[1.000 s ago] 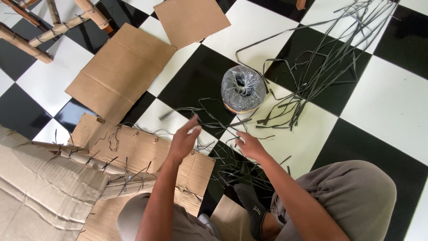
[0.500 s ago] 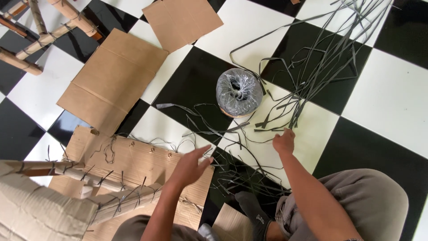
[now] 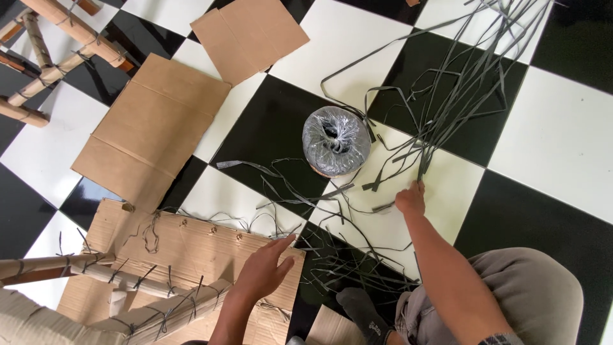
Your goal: Packing a wooden chair by wrapping its legs with plastic straps and covering the seat with cardboard
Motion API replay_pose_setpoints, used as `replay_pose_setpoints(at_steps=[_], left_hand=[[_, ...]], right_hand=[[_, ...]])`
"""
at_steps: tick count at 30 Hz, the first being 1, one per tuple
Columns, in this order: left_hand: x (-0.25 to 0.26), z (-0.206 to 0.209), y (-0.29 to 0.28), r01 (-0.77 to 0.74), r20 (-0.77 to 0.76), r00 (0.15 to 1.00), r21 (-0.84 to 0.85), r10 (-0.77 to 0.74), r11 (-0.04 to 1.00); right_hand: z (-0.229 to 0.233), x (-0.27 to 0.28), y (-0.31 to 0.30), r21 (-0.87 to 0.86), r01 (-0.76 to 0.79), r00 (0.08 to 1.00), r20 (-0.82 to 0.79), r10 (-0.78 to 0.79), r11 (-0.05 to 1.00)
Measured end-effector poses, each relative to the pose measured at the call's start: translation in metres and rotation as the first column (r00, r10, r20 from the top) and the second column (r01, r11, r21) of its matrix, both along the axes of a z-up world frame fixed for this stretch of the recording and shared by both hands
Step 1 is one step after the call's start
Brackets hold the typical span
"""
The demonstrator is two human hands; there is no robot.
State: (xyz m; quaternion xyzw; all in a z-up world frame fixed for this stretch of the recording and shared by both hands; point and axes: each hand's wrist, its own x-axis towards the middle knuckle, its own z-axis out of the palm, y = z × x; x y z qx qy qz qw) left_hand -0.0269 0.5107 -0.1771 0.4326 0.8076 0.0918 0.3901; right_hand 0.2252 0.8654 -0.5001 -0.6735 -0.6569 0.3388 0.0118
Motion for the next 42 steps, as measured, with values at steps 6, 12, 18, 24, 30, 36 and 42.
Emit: replay_pose_setpoints(at_steps=[6,12,18,24,30,36,42], left_hand=[[0.001,-0.003,0.005,0.019,-0.015,1.0,0.053,-0.018,0.998],[0.004,-0.002,0.014,0.039,-0.023,0.999,0.081,-0.037,0.996],[0.005,0.013,0.024,0.021,-0.005,1.0,0.107,-0.021,0.994],[0.015,0.032,0.032,0.038,0.092,0.995,0.083,-0.046,0.996],[0.034,0.036,0.04,0.044,0.163,0.983,0.247,-0.086,0.968],[0.048,0.026,0.045,0.08,0.184,0.974,0.27,-0.133,0.96],[0.054,0.037,0.04,0.121,0.173,0.97,0.254,-0.169,0.96]], right_hand=[[0.072,-0.019,-0.059,0.36,0.213,0.967,-0.209,-0.145,0.908],[0.124,-0.033,-0.09,0.282,0.462,0.841,-0.441,-0.313,0.841],[0.131,-0.028,-0.099,-0.279,0.634,0.551,-0.492,-0.674,0.722],[0.153,-0.035,-0.125,-0.302,0.593,0.424,-0.672,-0.608,0.747],[0.245,-0.062,-0.172,-0.324,0.412,0.264,-0.852,-0.452,0.852],[0.234,-0.066,-0.201,-0.396,0.334,0.244,-0.841,-0.484,0.856],[0.184,-0.041,-0.181,-0.393,0.481,0.293,-0.771,-0.566,0.784]])
